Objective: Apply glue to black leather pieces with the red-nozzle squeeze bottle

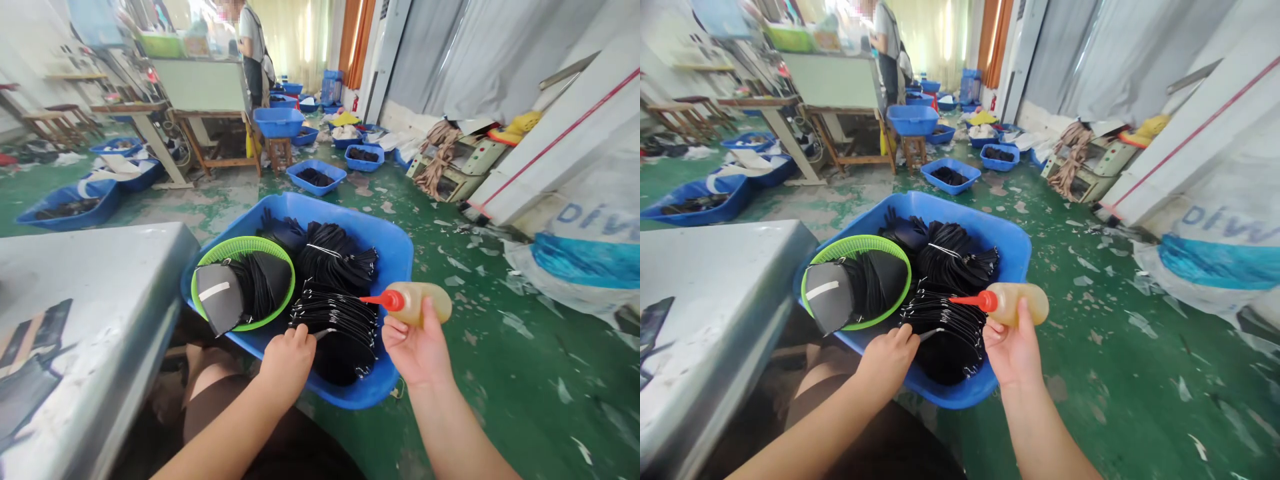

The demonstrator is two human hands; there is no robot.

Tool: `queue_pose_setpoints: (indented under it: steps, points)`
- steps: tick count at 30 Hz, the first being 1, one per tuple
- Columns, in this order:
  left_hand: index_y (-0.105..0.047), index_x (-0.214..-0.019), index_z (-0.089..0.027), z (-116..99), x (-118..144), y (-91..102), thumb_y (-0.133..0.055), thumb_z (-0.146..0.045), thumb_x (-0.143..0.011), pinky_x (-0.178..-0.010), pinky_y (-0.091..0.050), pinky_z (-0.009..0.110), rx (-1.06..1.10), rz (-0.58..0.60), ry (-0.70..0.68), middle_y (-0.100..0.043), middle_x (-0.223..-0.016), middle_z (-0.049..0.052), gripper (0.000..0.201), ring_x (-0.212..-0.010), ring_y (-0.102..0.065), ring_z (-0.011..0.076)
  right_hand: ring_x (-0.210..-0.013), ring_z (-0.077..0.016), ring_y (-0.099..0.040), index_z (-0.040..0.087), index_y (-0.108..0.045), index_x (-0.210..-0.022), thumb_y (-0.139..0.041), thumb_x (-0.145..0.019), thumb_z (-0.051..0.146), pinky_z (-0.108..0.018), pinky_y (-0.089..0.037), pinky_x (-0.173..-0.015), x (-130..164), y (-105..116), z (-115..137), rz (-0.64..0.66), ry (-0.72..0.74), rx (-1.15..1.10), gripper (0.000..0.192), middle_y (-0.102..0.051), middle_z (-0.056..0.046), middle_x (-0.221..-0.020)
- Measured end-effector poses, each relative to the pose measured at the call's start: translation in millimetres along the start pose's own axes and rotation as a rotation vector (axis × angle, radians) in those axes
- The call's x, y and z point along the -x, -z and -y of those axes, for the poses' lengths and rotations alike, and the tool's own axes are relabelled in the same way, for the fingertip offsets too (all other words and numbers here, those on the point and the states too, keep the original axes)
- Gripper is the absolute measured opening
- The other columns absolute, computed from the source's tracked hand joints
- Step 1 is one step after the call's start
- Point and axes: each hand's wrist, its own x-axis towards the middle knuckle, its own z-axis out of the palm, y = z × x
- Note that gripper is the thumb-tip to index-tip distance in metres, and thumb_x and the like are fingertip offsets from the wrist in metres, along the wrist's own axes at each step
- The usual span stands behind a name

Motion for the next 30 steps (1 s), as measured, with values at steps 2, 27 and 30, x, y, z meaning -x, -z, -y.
queue_pose_setpoints:
  steps: [2, 27, 30]
  points:
    - [-0.064, -0.078, -0.016, 8, 10, -1.3, -0.041, 0.004, -0.070, -0.050, -0.045, 0.030, 0.101, -0.026, 0.071, -0.064, -0.090, 0.012, 0.031, -0.063, -0.062, 0.0206, -0.039, -0.0020, -0.044, 0.017, -0.059, -0.084, -0.086, -0.052, 0.036, -0.010, -0.038, -0.032, 1, 2, 2, 0.016, 0.017, 0.008, 0.046, -0.062, 0.005, -0.067]
    - [-0.058, -0.082, -0.014, -10, 49, -31.8, -0.066, -0.039, -0.074, -0.043, -0.047, 0.021, 1.976, 0.061, 0.925, -0.061, -0.061, 0.000, 0.027, -0.047, -0.058, 0.0111, -0.042, -0.0038, -0.047, 0.013, -0.062, -0.073, -0.070, -0.074, 0.045, -0.010, -0.042, -0.039, 30, 16, -115, 0.129, -0.565, -0.101, 0.033, -0.058, 0.003, -0.057]
    - [-0.060, -0.080, -0.013, -7, 50, -37.6, -0.066, -0.034, -0.072, -0.035, -0.041, 0.020, 2.020, 0.126, 0.924, -0.058, -0.052, -0.001, 0.023, -0.040, -0.053, 0.0115, -0.038, -0.0032, -0.045, 0.012, -0.060, -0.069, -0.074, -0.069, 0.045, -0.010, -0.040, -0.034, 35, 11, -112, 0.139, -0.677, -0.096, 0.036, -0.057, 0.002, -0.055]
